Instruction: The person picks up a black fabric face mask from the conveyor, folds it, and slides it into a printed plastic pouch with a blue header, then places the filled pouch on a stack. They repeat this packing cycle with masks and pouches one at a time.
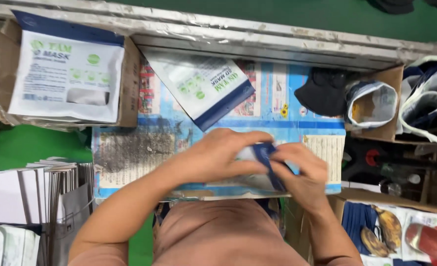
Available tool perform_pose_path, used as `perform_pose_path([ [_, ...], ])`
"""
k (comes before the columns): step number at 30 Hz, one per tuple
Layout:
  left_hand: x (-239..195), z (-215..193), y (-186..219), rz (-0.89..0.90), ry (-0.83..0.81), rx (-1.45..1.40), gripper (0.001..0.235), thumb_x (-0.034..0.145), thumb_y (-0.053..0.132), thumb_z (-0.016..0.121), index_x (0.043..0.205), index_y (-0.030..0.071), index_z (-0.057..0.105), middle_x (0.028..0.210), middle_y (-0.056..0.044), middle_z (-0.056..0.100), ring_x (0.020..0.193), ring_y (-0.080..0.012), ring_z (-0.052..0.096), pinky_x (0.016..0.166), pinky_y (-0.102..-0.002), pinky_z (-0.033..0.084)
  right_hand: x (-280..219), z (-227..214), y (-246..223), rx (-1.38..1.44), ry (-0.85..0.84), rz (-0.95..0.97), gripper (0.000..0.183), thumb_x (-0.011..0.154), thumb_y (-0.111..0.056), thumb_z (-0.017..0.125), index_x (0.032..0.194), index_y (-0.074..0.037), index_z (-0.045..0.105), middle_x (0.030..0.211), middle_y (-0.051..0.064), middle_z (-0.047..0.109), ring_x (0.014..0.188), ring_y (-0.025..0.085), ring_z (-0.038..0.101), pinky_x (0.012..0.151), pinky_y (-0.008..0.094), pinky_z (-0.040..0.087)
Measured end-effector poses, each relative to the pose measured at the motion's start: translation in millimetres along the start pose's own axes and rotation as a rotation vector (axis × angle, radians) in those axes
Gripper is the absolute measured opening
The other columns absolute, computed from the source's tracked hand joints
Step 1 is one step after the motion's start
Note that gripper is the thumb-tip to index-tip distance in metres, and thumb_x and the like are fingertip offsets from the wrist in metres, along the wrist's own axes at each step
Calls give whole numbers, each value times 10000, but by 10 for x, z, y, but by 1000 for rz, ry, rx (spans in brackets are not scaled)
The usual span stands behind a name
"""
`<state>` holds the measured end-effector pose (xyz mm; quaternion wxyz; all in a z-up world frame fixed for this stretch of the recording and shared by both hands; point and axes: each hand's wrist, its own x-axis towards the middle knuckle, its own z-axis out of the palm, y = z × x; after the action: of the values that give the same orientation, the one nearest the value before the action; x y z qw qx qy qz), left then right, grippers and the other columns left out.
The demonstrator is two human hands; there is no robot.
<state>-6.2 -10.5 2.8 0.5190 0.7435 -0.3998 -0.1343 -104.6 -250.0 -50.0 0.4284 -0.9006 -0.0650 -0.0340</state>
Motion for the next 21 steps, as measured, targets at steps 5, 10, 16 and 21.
perform_pose_path([
  [5,-67,83,-1,-164,-75,-124,228,969,263,673,1103,85,724,930,-147,755,849,-360,720,732,-434,546,143,-30,-51,533,-29,-4,483,849,61,718,1297,-7,551,1101,67,683,987,155,686,909,290,572],
  [10,-152,183,-72,-63,171,-90,177,966,197,648,1057,61,718,922,-132,736,800,-309,725,699,-400,570,185,15,-153,677,-192,186,341,938,-2,630,1277,16,610,1102,68,665,1011,139,637,905,268,528],
  [16,-226,373,-163,260,281,217,99,1014,111,687,1016,13,702,905,-119,695,820,-305,693,709,-432,556,66,80,-284,-15,45,-141,65,936,-48,674,952,14,679,799,89,580,693,148,549,623,285,435],
  [21,-177,106,-63,-30,295,-229,129,916,125,766,977,22,717,920,-101,722,807,-202,724,699,-310,562,-66,13,-126,203,-45,-81,72,949,-45,671,990,13,682,854,71,659,751,145,620,643,264,483],
])
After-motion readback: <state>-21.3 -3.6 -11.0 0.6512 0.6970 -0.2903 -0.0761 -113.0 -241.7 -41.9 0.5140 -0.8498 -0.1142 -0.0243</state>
